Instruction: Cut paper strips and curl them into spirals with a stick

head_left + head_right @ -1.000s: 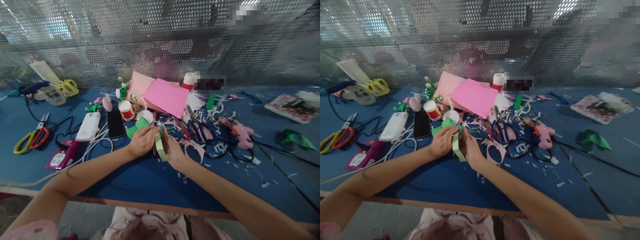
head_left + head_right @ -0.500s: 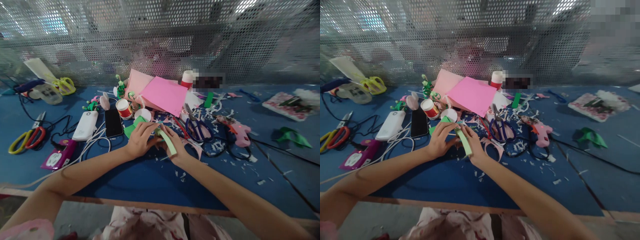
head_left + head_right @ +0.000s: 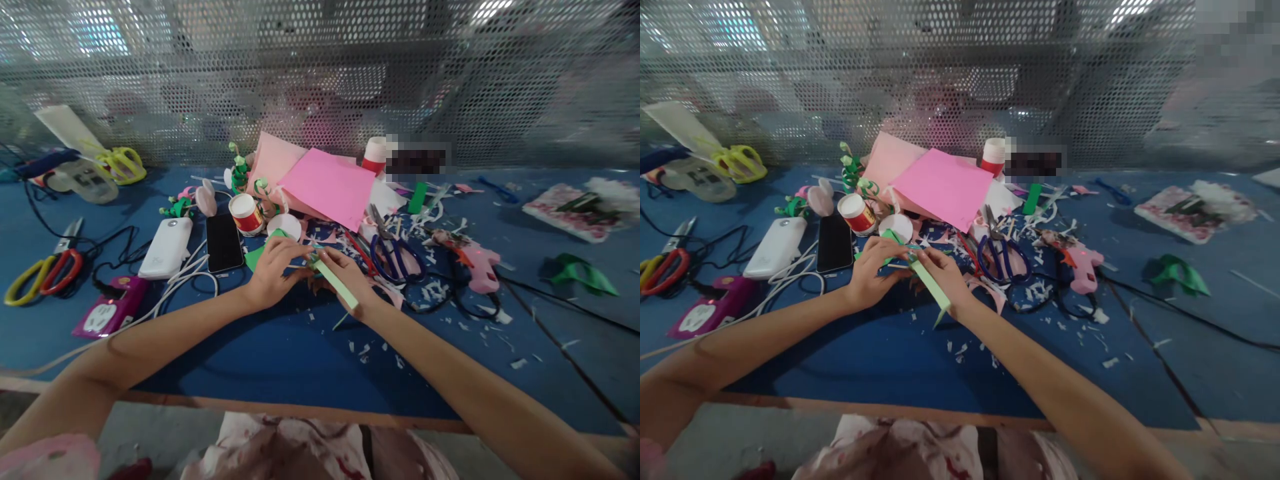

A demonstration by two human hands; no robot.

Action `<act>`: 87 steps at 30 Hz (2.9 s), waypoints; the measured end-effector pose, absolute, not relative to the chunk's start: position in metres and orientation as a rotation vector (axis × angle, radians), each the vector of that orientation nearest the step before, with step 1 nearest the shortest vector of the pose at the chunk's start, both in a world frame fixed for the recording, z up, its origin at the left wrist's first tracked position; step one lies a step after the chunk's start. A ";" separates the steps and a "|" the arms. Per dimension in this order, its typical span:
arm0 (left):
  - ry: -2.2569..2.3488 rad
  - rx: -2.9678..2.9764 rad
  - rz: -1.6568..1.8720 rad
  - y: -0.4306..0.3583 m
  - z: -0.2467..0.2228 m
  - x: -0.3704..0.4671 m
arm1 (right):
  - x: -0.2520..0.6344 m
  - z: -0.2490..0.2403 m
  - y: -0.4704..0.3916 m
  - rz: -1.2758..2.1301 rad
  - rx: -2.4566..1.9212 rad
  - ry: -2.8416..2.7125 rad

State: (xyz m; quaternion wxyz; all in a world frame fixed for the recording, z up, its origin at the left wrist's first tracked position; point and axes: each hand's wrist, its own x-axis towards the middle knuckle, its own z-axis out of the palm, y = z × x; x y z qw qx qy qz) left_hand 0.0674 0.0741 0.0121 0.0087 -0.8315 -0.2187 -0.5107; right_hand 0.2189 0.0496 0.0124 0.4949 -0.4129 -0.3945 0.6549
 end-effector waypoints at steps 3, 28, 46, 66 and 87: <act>-0.702 -2.608 -1.596 0.074 0.010 0.067 | 0.220 0.011 0.050 1.578 -1.006 -1.006; -0.745 -2.704 -1.808 0.075 0.004 0.066 | 0.234 0.021 0.053 1.396 -1.101 -1.432; -0.689 -2.875 -1.106 0.086 0.006 0.061 | 0.228 0.016 0.052 1.260 -1.093 -1.442; -1.129 -3.242 -1.386 0.078 0.002 0.069 | 0.216 0.002 0.053 1.301 -1.003 -1.405; -1.557 -3.822 -1.761 0.077 0.007 0.075 | 0.224 0.008 0.053 1.256 -1.135 -1.479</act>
